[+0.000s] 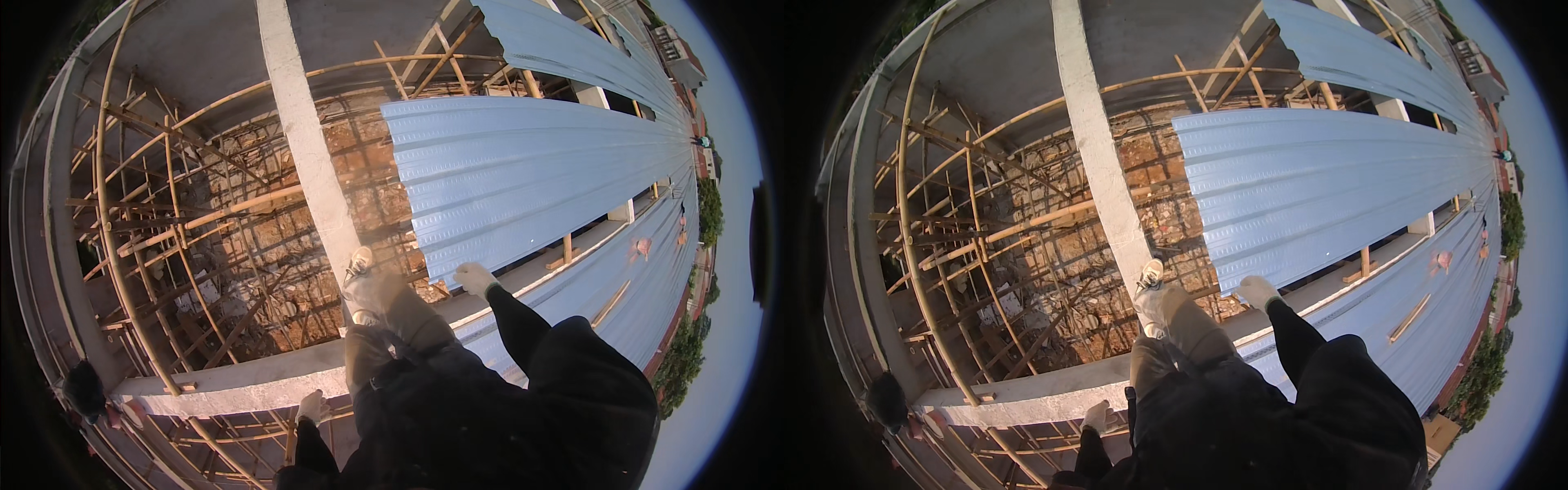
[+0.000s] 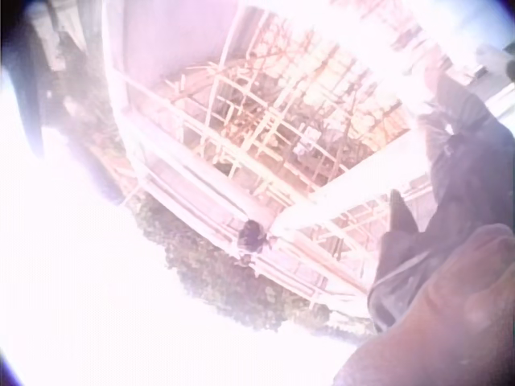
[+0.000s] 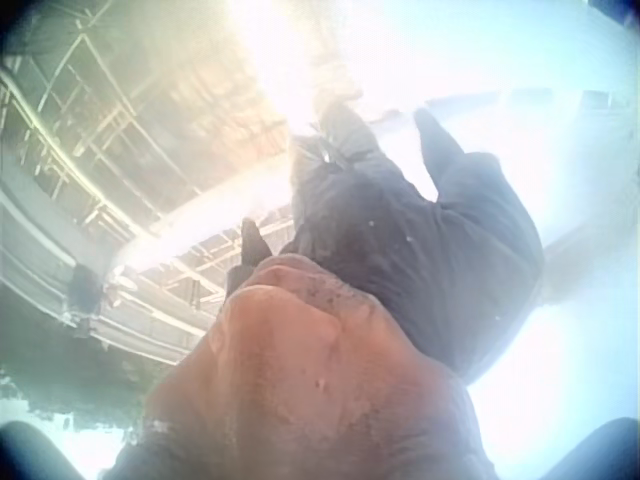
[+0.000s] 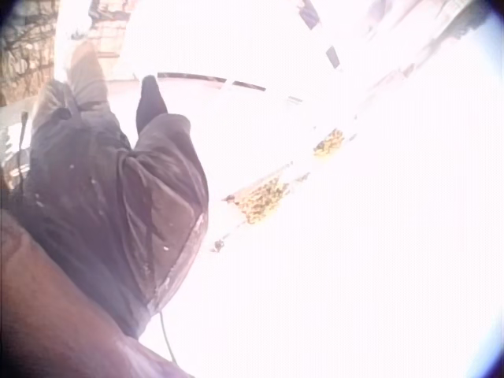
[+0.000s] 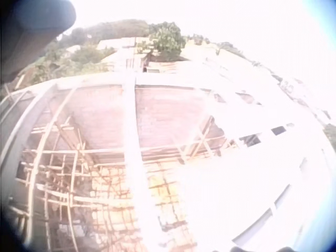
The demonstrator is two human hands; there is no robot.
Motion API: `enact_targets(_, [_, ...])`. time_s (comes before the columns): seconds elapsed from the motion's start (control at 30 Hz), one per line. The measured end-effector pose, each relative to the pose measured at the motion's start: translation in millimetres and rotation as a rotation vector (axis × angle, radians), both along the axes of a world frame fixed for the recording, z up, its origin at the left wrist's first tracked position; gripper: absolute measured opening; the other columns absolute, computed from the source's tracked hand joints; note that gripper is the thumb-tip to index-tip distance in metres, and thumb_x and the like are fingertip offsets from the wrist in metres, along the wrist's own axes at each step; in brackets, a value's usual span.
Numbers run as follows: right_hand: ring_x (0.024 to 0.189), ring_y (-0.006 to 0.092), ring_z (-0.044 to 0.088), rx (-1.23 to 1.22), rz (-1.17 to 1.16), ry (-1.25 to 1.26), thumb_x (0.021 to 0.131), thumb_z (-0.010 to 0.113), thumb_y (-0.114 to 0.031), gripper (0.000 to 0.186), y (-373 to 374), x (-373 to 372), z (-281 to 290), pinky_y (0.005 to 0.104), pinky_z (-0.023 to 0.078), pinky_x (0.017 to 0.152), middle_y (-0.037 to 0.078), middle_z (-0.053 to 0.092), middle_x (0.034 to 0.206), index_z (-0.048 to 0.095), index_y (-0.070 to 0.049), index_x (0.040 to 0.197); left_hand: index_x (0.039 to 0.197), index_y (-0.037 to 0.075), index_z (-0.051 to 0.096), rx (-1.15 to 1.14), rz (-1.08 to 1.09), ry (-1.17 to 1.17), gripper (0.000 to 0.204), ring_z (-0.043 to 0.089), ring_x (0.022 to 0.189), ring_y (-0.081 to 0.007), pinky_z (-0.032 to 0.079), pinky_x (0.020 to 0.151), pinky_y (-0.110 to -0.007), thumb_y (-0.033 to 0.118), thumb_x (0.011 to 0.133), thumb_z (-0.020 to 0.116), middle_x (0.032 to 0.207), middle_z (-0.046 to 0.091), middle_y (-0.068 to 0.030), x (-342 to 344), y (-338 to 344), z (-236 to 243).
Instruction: The person scoops cement from a bucket using a trowel and applies it to the seams between metal roof panels. They smooth the cement along the joints and continue the process across multiple sections of the roof.
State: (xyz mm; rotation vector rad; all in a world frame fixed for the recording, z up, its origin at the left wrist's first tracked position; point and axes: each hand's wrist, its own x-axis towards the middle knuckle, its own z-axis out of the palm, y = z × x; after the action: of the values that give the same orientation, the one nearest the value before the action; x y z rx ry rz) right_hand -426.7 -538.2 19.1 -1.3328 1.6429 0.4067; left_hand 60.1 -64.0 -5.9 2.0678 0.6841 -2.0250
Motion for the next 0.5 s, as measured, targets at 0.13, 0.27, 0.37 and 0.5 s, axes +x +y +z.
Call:
enact_targets(0.13, [0.073,0.0362,0.074,0.018,-0.173,-0.018,0.095,0.067,-0.034,0.04,22.1,-42.5,6.7,0.0521,0.056,0.07,0.021,0.074,0.078,0.077,0.005,0.091,0.168,0.012,0.052,-0.291,-0.185,-0.298,0.065,0.066,0.137,-0.0372,0.058,0.104,-0.058,0.047,0.114,0.061,0.163,0.061,-0.014,101.6,-143.3,8.7])
enact_targets(0.27, [0.065,0.0294,0.068,0.013,-0.442,-0.071,0.096,0.068,-0.034,0.04,41.2,-46.3,11.9,0.0477,0.053,0.066,0.016,0.068,0.069,0.075,0.004,0.09,0.168,0.012,0.053,-0.46,-0.273,-0.333,0.065,0.068,0.134,-0.0319,0.06,0.102,-0.051,0.049,0.115,0.06,0.161,0.062,-0.0122,140.2,-260.9,36.3])
enact_targets(0.37, [0.077,0.0321,0.072,-0.017,-0.515,-0.104,0.097,0.069,-0.033,0.037,46.7,-30.1,22.1,0.0475,0.055,0.073,0.017,0.073,0.079,0.076,0.003,0.094,0.162,0.014,0.059,-0.498,-0.357,-0.322,0.059,0.071,0.122,-0.0247,0.061,0.093,-0.043,0.049,0.115,0.06,0.147,0.069,-0.0066,141.1,-322.3,48.1])
enact_targets(0.5, [0.098,0.035,0.076,-0.119,-0.298,-0.125,0.096,0.071,-0.021,0.019,53.9,-31.2,29.4,0.047,0.06,0.085,0.016,0.077,0.097,0.079,-0.004,0.097,0.138,0.017,0.069,-0.496,-0.465,-0.31,0.037,0.071,0.101,-0.0159,0.059,0.077,-0.036,0.043,0.114,0.06,0.117,0.07,0.0026,133.7,-365.5,42.9])
